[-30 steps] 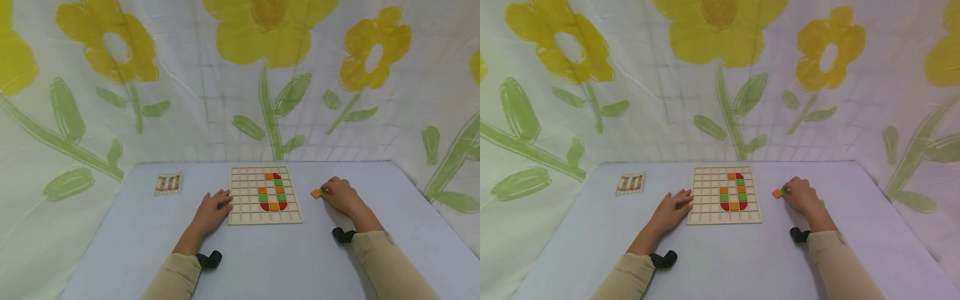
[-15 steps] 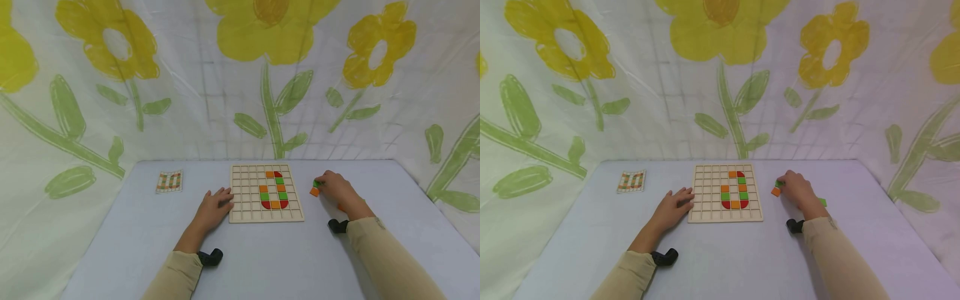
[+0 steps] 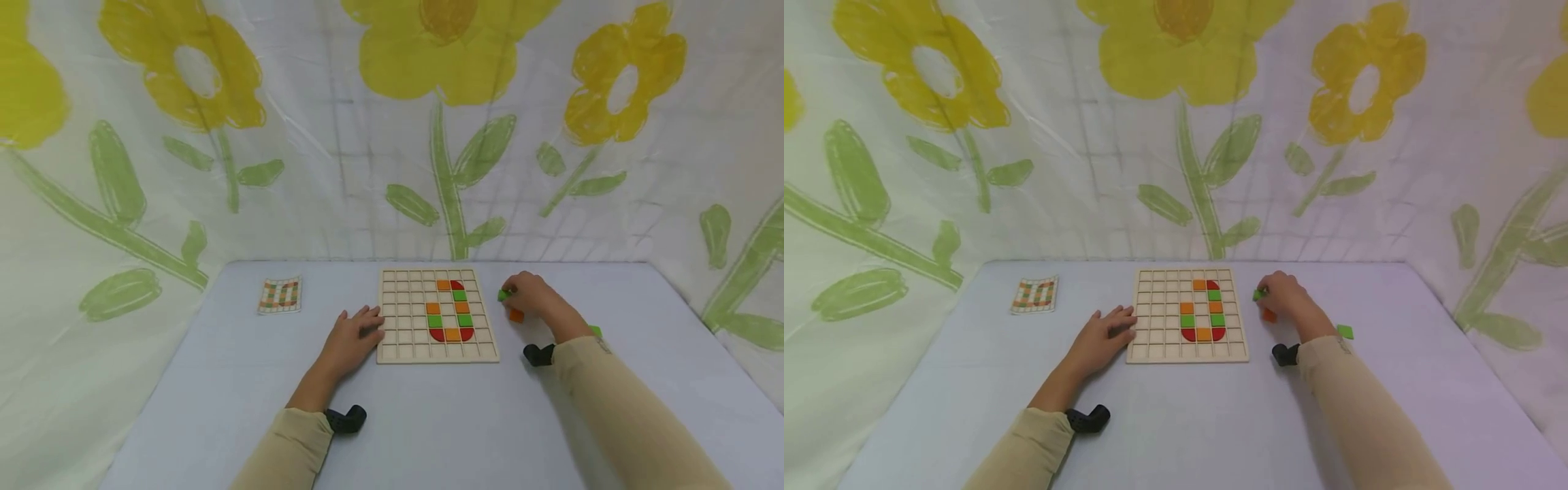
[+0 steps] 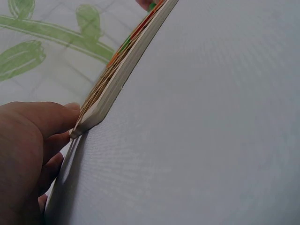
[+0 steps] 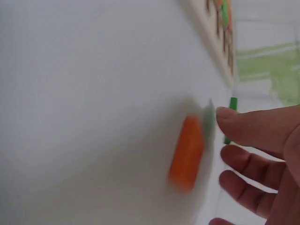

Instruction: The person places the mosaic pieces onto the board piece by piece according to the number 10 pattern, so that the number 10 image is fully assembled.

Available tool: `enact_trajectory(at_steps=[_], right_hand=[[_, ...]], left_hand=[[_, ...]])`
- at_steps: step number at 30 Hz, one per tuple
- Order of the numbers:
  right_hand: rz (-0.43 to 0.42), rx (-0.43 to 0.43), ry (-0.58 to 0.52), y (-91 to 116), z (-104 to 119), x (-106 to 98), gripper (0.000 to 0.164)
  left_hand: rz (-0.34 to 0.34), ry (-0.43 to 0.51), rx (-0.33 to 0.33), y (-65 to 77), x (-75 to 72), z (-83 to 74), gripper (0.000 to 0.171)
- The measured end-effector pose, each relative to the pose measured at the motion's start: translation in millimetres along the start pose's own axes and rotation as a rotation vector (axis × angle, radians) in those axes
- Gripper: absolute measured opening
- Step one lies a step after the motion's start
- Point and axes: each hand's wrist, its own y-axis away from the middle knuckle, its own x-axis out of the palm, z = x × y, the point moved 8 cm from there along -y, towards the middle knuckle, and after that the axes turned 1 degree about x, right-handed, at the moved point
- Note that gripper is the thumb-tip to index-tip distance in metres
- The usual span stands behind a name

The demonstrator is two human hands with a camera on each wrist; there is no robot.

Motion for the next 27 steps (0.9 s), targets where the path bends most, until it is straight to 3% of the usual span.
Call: enact_trajectory(at_steps=[3,7,10,13,18,27], right_hand=[[-0.022,-0.026,-0.060,-9,20,-2,0.035],[-0.047,-0.157,-0.114,-19,64,2,0.035],[-0.008,-0.242,-0.127,-22,94,14,0.036],[0.027,-0.267,-0.132,-22,113,27,0.036],[0.031,-0.256,-0.126,-20,127,36,0.034],[-0.001,-0.285,-0.059,-24,131,35,0.030]], left_hand=[[0.000,-0.006,0.005,-1.2,-1.6,-0.7,0.036],[-0.022,-0.010,0.006,-1.1,-4.5,-2.1,0.035],[-0.020,-0.016,0.010,0.4,-3.3,-3.2,0.034],[-0.006,-0.017,0.013,2.4,0.5,-3.7,0.034],[-0.017,-0.006,0.020,4.5,3.2,-5.4,0.033],[-0.020,-0.028,0.016,1.9,-0.8,-5.1,0.033]])
